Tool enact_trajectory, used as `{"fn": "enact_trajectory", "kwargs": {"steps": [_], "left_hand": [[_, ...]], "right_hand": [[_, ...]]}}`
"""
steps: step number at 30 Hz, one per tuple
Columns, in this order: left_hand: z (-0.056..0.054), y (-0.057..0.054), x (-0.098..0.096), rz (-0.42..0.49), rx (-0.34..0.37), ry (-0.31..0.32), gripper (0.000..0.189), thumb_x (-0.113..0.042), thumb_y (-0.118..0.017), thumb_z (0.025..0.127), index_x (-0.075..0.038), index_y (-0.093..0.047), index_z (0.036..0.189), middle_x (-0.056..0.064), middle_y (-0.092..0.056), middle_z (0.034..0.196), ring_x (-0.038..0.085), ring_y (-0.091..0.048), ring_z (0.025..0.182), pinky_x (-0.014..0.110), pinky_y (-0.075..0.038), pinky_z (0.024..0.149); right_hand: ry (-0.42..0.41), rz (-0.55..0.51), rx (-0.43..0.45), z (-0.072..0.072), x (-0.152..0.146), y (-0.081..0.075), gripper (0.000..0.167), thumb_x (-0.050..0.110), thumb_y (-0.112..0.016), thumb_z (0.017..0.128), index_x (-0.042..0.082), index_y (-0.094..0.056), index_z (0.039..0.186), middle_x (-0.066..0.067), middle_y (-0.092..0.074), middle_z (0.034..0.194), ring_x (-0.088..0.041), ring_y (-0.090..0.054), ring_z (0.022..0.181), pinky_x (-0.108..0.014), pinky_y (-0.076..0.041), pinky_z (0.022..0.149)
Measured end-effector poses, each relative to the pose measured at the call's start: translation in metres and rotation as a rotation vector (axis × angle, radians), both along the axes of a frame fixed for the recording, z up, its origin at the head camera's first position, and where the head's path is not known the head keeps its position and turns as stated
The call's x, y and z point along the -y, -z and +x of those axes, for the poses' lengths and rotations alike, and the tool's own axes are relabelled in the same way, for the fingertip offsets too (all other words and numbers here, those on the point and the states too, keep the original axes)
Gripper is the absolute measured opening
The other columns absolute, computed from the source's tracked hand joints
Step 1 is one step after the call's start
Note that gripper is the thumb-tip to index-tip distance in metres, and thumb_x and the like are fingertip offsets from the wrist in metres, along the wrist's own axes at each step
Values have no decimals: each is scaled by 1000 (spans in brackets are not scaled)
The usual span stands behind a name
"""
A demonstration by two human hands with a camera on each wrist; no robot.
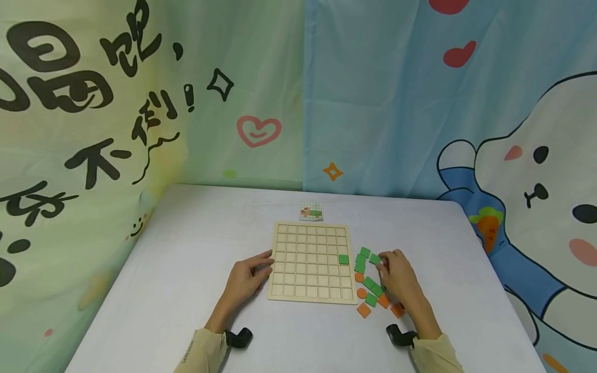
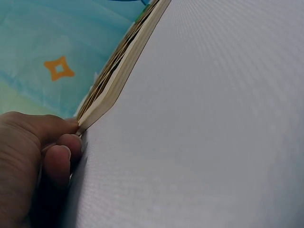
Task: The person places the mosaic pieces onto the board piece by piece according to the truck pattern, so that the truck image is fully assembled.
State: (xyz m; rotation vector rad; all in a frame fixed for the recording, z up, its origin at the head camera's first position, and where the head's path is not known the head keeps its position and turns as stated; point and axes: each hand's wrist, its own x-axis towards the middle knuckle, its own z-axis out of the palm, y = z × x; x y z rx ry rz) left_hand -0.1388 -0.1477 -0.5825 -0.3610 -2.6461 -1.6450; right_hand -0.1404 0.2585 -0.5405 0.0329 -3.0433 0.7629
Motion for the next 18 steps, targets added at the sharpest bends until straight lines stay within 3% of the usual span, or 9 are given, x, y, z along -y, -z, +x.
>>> {"fn": "enact_trajectory", "kwargs": {"steps": [8,18], "left_hand": [[0,-1,-1,-8,-1,-10,25,-9,-74,99,-6,-79,123,9,-70,144,2,-50,38,23,-43,39],[-1,0,0,11,12,-1,25,-8,-74,99,-6,-79,123,11,-68,146,4,-50,37,24,-43,39]], "right_hand": [[4,-22,-8,0,3,1,35,8,-64,103,-12,-63,133,-26,-62,113,-32,-61,96,-53,-56,91],[-27,-43,-26,2,15,3,36,10,-67,102,-7,-65,134,-19,-62,113,-26,-58,95,-45,-56,87]]}}
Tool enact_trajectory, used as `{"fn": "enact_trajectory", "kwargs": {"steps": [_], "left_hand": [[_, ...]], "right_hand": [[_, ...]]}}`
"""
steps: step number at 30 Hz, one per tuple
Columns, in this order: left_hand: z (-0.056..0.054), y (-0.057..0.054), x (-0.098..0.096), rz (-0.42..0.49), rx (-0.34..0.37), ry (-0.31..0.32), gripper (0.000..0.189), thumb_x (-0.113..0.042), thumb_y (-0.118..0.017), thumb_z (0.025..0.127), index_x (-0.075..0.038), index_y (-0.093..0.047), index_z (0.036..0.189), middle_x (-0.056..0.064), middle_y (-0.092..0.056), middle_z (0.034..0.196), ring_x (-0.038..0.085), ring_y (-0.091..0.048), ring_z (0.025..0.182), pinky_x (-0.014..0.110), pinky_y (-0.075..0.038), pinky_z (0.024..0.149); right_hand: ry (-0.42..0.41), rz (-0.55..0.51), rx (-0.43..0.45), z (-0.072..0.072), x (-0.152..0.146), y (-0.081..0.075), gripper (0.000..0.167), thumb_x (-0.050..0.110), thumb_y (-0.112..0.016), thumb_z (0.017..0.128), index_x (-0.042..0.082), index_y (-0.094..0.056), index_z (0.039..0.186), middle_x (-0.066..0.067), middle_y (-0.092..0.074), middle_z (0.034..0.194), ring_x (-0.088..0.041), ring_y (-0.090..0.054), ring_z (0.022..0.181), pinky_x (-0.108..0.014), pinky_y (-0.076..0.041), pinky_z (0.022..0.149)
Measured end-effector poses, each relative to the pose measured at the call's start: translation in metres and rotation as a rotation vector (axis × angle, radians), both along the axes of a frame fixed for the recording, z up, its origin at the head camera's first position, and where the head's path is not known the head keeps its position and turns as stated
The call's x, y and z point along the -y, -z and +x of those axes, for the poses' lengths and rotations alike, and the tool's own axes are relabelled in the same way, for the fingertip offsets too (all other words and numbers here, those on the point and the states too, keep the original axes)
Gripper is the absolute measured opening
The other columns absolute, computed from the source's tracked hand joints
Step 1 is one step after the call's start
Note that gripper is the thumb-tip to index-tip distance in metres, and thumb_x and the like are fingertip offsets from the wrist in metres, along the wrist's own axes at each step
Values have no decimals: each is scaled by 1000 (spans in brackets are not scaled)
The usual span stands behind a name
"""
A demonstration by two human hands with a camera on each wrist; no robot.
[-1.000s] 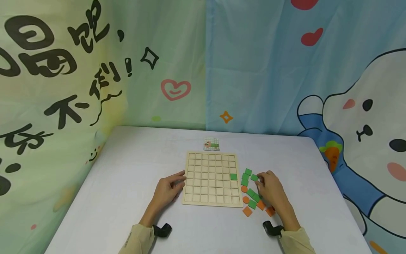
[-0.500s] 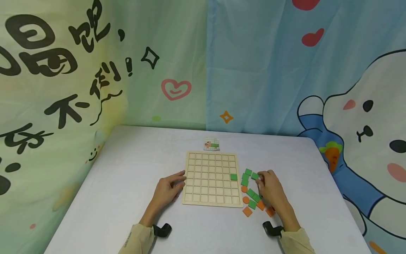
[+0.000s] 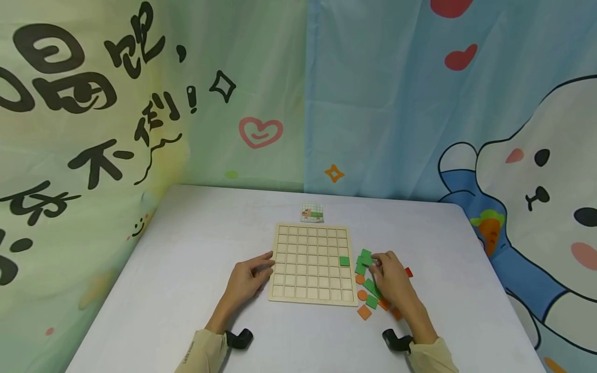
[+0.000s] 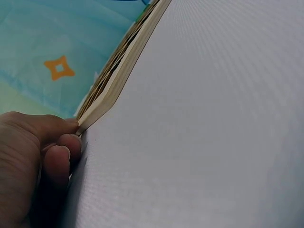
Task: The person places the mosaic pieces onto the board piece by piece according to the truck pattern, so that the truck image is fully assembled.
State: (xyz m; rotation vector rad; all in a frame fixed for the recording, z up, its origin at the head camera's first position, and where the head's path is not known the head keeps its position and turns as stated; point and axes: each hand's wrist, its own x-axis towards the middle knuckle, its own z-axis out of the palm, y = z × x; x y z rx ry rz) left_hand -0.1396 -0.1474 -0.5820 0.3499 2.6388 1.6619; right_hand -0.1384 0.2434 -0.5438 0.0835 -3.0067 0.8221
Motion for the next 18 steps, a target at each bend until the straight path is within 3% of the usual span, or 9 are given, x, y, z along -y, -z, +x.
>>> {"fn": "enact_trajectory", "kwargs": {"steps": [3,10,18], "left_hand": [[0,0,0,-3,-2,0,24,-9,-73,99,-5,-79,123,11,-69,145,4,-50,37,24,-44,39],[1,0,0,-13,7,-13,24,-11,-73,100,-7,-79,122,7,-69,145,4,-50,37,24,-44,40],[1,-1,-2,-11,-13,-7,25,-9,-74,99,-5,-78,122,12,-69,145,3,-49,37,25,-44,39]], "right_hand": [[-7,-1,11,1,5,0,36,10,-67,103,-6,-64,135,-18,-62,115,-26,-58,97,-44,-55,88],[-47,11,2,3,15,1,35,12,-70,102,-4,-67,132,-14,-62,111,-21,-57,92,-31,-51,76],[-117,-1,-23,7,22,-1,32,10,-70,101,-3,-68,130,-11,-61,108,-16,-54,87,-30,-49,74]]}}
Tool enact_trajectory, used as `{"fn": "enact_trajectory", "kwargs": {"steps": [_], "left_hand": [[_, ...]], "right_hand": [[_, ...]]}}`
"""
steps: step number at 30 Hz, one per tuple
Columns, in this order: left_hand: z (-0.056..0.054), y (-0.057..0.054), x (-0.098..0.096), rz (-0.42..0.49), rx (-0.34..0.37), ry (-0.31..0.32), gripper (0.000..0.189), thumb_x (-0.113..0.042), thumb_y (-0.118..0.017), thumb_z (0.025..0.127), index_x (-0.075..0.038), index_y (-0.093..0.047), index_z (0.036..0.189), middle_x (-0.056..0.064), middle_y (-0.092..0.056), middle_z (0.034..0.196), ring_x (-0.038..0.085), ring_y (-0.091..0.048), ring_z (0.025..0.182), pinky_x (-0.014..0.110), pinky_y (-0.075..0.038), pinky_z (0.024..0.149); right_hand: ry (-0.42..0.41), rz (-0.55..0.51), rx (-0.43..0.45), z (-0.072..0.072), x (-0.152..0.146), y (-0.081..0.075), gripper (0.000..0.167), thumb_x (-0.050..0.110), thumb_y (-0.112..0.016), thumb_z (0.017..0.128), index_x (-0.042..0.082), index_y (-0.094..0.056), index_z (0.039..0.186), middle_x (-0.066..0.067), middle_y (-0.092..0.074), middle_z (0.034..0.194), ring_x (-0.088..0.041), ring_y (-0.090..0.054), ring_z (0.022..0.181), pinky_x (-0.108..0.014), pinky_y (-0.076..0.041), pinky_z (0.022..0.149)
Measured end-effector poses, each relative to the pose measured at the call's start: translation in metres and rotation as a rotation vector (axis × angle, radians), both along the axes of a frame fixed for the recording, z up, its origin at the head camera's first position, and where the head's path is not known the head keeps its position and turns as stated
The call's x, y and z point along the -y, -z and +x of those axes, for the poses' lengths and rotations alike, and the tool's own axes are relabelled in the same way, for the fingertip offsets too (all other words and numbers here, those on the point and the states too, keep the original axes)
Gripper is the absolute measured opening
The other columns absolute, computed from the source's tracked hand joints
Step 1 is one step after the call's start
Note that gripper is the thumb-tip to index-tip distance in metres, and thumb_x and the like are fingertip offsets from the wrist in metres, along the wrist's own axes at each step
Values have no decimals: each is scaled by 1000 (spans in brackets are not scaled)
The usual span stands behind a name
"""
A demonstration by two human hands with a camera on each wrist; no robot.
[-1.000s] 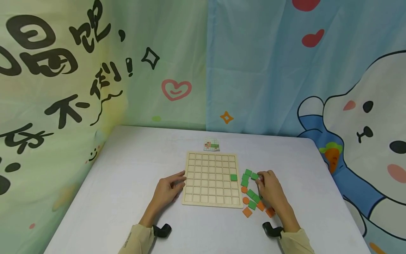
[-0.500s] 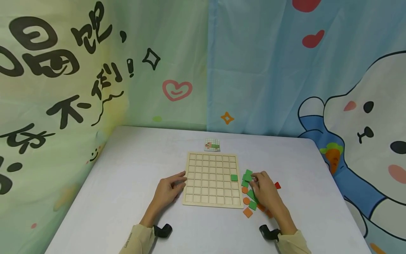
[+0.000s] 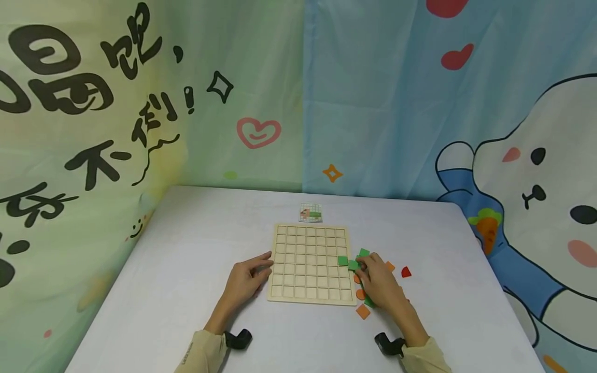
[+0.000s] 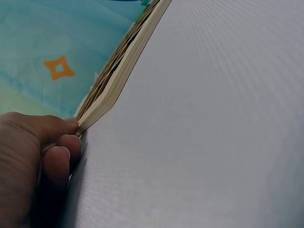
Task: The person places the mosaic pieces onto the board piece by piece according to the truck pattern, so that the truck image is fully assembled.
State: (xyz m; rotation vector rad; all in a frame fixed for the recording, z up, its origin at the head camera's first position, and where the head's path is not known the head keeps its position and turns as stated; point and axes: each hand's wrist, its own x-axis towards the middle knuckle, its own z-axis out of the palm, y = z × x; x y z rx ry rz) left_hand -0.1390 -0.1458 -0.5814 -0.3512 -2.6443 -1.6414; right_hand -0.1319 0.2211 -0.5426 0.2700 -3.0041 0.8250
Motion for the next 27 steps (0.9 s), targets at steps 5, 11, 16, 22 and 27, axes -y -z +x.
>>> {"fn": "enact_trajectory", "kwargs": {"steps": [5,11,16,22,27], "left_hand": [[1,-1,1,-11,18,-11,24,-12,-74,100,-7,-79,123,7,-69,145,3,-50,38,24,-44,40],[0,0,1,2,4,1,24,-11,-74,100,-6,-79,123,10,-69,145,3,-50,38,24,-44,39],[0,2,2,22,-10,13,24,-9,-74,99,-4,-78,122,14,-69,144,2,-49,37,24,-44,38],[-1,3,2,28,-7,17,23,-9,-74,99,-4,-79,121,14,-69,144,1,-50,38,24,-44,38],[-2,3,2,21,-13,15,23,-9,-74,99,-5,-79,120,13,-70,143,2,-50,38,23,-44,38]], "right_hand": [[-46,23,-29,3,7,-1,28,9,-71,101,-2,-69,126,-9,-61,106,-15,-55,87,-37,-53,79],[-61,31,-43,6,11,0,27,9,-72,99,-1,-71,125,-7,-61,103,-15,-56,89,-38,-54,81],[-74,36,-26,6,13,0,27,10,-72,100,-1,-71,125,-7,-62,102,-14,-55,88,-35,-53,79],[-76,39,-4,7,15,-1,29,10,-73,99,-1,-72,126,-8,-64,105,-15,-55,89,-34,-52,79],[-87,45,-30,7,16,-1,28,10,-74,98,1,-73,125,-9,-66,108,-16,-57,92,-34,-53,80]]}}
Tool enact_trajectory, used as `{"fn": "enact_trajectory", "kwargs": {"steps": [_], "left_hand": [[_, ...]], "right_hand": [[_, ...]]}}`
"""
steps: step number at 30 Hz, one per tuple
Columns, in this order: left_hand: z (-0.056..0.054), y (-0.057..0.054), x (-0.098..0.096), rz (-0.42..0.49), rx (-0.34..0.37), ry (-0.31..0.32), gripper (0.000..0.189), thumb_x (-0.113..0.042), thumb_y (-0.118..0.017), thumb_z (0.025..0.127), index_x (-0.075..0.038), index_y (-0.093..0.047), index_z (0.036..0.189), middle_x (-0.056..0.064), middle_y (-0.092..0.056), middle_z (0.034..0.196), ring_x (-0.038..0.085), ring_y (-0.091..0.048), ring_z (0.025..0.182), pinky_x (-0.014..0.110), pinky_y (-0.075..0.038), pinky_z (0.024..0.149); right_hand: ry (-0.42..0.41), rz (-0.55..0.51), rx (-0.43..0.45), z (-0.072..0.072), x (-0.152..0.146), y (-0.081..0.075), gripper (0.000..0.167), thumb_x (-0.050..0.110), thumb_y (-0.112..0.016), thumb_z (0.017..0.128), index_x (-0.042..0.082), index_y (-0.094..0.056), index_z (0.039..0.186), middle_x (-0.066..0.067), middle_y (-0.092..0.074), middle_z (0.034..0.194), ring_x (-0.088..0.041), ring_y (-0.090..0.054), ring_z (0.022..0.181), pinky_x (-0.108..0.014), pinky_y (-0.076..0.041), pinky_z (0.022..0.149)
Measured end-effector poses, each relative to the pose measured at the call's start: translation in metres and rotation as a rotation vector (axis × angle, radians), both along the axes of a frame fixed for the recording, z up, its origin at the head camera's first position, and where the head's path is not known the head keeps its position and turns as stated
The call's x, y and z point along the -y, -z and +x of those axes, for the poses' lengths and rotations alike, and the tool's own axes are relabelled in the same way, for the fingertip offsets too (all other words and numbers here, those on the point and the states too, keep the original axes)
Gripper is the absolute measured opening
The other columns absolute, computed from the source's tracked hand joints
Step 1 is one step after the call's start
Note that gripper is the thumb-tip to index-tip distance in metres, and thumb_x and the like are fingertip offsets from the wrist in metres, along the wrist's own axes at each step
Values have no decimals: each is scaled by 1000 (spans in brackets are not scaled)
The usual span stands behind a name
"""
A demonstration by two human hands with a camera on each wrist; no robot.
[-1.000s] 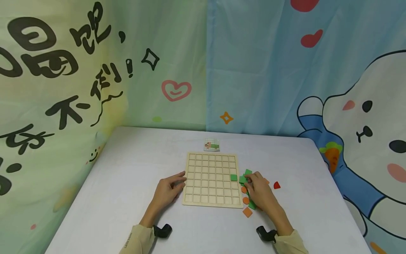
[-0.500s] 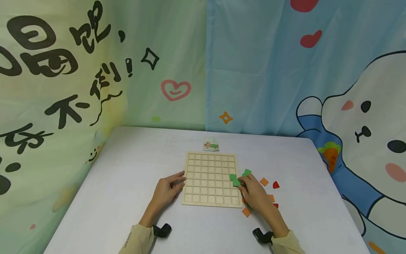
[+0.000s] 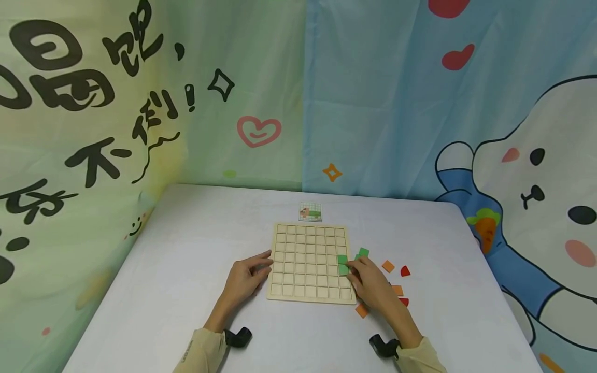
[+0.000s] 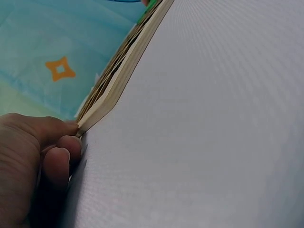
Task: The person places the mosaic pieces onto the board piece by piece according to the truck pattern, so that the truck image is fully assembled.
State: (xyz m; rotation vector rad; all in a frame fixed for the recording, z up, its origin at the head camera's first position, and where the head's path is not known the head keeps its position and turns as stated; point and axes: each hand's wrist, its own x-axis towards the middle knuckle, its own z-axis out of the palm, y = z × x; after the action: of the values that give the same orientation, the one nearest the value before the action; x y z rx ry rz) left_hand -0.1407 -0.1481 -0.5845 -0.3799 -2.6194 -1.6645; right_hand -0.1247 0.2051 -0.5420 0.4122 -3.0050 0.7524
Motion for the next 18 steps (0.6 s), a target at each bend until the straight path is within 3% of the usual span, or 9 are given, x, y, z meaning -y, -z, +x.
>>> {"fn": "enact_trajectory", "kwargs": {"steps": [18], "left_hand": [[1,-2,0,5,21,-2,22,-9,-74,99,-6,-80,120,12,-69,145,5,-51,39,24,-45,40]], "right_hand": [[26,15,46,-2,1,-1,31,13,-74,99,4,-73,128,-7,-64,104,-14,-51,86,-29,-46,75]]}}
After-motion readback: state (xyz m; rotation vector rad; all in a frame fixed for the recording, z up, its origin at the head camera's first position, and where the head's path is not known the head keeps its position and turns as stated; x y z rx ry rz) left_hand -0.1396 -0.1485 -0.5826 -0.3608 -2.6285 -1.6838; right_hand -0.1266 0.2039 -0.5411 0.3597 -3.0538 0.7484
